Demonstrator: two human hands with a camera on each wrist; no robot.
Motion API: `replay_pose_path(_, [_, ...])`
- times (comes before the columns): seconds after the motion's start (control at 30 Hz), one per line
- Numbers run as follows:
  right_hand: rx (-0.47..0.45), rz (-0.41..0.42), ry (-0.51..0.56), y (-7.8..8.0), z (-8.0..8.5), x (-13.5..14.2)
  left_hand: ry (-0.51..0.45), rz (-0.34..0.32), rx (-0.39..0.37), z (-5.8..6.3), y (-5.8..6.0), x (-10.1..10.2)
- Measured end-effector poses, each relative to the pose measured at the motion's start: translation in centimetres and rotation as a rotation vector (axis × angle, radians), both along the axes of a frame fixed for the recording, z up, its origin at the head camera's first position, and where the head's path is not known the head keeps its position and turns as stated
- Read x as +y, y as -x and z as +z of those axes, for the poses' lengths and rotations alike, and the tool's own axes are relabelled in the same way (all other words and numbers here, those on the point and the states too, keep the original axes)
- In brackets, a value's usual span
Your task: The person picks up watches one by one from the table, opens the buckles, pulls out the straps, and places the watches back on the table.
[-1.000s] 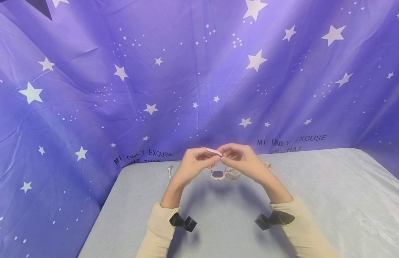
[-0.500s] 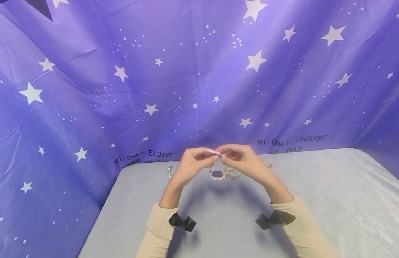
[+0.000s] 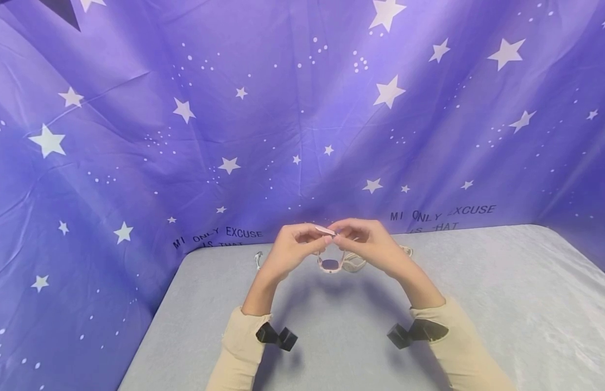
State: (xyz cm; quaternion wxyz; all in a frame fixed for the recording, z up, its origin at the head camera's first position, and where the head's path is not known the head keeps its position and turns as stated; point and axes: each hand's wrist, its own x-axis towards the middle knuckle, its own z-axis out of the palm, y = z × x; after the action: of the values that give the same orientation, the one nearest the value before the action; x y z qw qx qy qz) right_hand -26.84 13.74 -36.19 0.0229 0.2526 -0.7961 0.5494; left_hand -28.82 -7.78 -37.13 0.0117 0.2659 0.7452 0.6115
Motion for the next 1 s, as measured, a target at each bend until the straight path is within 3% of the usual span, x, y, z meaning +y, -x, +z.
replay_pose_path(0.27, [0.019,0.015,-0.015,-0.04,0.12,0.08,-0.003,0.005,-0.006,0.16,-0.06,-0.17])
replay_pose_path(0.6, [-0.045,-0.024,0.026,-0.01,0.14,-0.11,-0.005,0.004,-0.007,0.24,-0.16,-0.02])
replay_pose_path(1.0, [-0.022,-0.020,0.001,-0.04,0.14,0.06,0.002,0.002,0.007,0.19,-0.04,-0.33])
